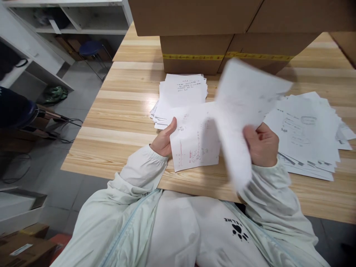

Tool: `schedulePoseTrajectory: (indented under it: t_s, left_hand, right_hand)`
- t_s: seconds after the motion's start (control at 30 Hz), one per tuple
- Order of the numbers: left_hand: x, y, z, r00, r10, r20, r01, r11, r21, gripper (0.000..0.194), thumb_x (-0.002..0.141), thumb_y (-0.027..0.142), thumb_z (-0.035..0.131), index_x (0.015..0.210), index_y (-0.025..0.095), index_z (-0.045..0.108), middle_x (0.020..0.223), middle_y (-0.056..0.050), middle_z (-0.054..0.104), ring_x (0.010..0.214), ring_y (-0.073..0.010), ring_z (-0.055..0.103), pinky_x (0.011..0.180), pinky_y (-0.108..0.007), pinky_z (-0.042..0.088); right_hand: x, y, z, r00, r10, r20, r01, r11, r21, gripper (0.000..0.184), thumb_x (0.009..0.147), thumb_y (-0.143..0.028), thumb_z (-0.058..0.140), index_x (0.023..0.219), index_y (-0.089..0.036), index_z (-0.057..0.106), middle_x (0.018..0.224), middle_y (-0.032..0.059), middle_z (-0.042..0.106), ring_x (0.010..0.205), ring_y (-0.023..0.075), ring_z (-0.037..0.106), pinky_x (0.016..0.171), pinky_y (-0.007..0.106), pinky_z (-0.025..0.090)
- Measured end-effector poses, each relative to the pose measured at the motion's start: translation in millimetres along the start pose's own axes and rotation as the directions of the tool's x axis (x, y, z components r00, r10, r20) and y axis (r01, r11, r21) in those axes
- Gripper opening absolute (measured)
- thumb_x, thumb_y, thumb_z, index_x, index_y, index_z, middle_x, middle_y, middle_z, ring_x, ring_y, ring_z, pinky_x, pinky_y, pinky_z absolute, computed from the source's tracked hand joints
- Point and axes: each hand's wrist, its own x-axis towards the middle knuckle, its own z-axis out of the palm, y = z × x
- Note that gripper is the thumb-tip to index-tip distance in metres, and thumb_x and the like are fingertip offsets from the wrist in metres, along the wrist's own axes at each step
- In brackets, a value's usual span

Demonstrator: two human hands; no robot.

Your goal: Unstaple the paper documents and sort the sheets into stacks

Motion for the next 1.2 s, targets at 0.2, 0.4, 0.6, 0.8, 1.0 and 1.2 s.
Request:
schedulePoseTrajectory:
  t_s: [0.2, 0.4, 0.6, 0.8, 1.0, 1.2]
  left_hand:
    - [0.3, -7.9, 4.6, 0.997, -0.014, 0.075, 0.018, 0.999, -0.042, 0.057, 0.096, 0.055, 0.046, 0.137, 0.016, 0.055, 0.138, -0.013, 0.062, 0.142, -0.0299, 0.044, 0.120, -0.048, 0.033]
    - [0.1, -13.3, -5.1, 0.992, -0.039, 0.124, 0.022, 0.991, 0.134, 0.055, 0.081, 0.053, 0.071, 0.122, 0.017, 0.064, 0.129, -0.013, 0.067, 0.138, -0.0342, 0.047, 0.117, -0.051, 0.037]
    - [-5.0, -8.7, -6.7, 0.992, 0.075, 0.104, -0.105, 0.940, 0.324, 0.055, 0.075, 0.057, 0.075, 0.112, 0.017, 0.070, 0.115, -0.013, 0.073, 0.125, -0.0345, 0.060, 0.108, -0.050, 0.047]
    - [-30.5, 14.8, 23.8, 0.860, 0.418, 0.291, -0.502, 0.595, 0.628, 0.040, 0.079, 0.056, 0.072, 0.106, 0.027, 0.074, 0.106, -0.002, 0.076, 0.113, -0.0273, 0.067, 0.095, -0.042, 0.056]
    - [-65.7, 22.6, 43.1, 0.801, 0.462, 0.381, -0.584, 0.456, 0.672, 0.033, 0.082, 0.047, 0.072, 0.104, 0.022, 0.076, 0.105, -0.008, 0.076, 0.104, -0.0263, 0.070, 0.091, -0.039, 0.057]
    - [-59.7, -4.6, 15.5, 0.850, 0.452, 0.269, -0.501, 0.539, 0.676, 0.029, 0.082, 0.047, 0.072, 0.088, 0.018, 0.073, 0.091, -0.009, 0.076, 0.086, -0.0210, 0.071, 0.077, -0.034, 0.057]
  right_hand:
    - [-22.2, -19.1, 27.8, 0.999, -0.036, 0.000, 0.035, 0.989, -0.146, 0.022, 0.077, -0.037, 0.074, 0.073, -0.017, 0.065, 0.059, -0.0044, 0.050, 0.052, 0.0084, 0.039, 0.049, 0.025, 0.034]
    - [-30.7, -12.7, 34.6, 0.998, -0.036, 0.059, 0.043, 0.990, -0.137, 0.023, 0.079, -0.039, 0.073, 0.076, -0.018, 0.065, 0.062, -0.0034, 0.055, 0.055, 0.0098, 0.044, 0.052, 0.026, 0.038]
    - [-19.6, -6.9, 29.5, 0.984, -0.147, 0.100, 0.137, 0.986, 0.100, 0.060, 0.067, -0.047, 0.083, 0.118, -0.022, 0.063, 0.114, 0.0098, 0.069, 0.097, 0.0217, 0.066, 0.085, 0.039, 0.055]
    - [-31.2, -17.9, 30.1, 0.963, -0.246, 0.110, 0.222, 0.956, 0.191, 0.019, 0.079, -0.040, 0.076, 0.089, -0.024, 0.075, 0.091, 0.0028, 0.077, 0.086, 0.0228, 0.072, 0.081, 0.040, 0.059]
    - [-51.0, -29.5, 25.6, 0.904, -0.397, 0.158, 0.352, 0.901, 0.252, 0.021, 0.090, -0.042, 0.063, 0.095, -0.025, 0.074, 0.094, 0.0070, 0.076, 0.091, 0.0244, 0.073, 0.083, 0.041, 0.060]
    - [-70.3, -4.3, 30.6, 0.881, -0.422, 0.213, 0.374, 0.898, 0.234, 0.022, 0.087, -0.025, 0.067, 0.109, -0.026, 0.071, 0.100, 0.0049, 0.076, 0.088, 0.0207, 0.073, 0.076, 0.034, 0.059]
